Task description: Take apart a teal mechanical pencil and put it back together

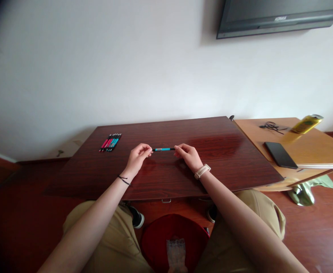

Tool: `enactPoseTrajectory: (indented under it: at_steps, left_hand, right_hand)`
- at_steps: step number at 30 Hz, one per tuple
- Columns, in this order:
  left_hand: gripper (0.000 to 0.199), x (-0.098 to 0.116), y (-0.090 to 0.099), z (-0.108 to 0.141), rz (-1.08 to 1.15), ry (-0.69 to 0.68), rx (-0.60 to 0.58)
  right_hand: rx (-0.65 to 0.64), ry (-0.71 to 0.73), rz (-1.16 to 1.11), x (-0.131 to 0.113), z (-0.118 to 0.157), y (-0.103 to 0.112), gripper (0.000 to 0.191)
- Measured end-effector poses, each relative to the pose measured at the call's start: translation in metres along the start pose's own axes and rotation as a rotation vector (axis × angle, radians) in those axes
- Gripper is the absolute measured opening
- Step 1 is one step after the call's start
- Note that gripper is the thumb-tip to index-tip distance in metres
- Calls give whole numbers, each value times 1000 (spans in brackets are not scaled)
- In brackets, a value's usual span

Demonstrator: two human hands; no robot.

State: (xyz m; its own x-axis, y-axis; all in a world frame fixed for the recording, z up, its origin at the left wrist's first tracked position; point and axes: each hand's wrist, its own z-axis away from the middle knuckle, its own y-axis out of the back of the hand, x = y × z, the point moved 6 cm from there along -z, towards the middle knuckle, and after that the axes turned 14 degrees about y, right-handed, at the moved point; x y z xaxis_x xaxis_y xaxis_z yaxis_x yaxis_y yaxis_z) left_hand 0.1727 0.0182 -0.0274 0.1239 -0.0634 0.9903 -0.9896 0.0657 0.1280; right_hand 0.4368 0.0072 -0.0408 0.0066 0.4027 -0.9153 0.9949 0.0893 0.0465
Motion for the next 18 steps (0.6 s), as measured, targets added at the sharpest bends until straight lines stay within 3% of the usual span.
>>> enactPoseTrajectory:
  at_steps: [18]
  left_hand:
    - [28,2,-1,2,-4,-18,-2]
  right_hand:
    - [41,0,-33,-2,0,2,47]
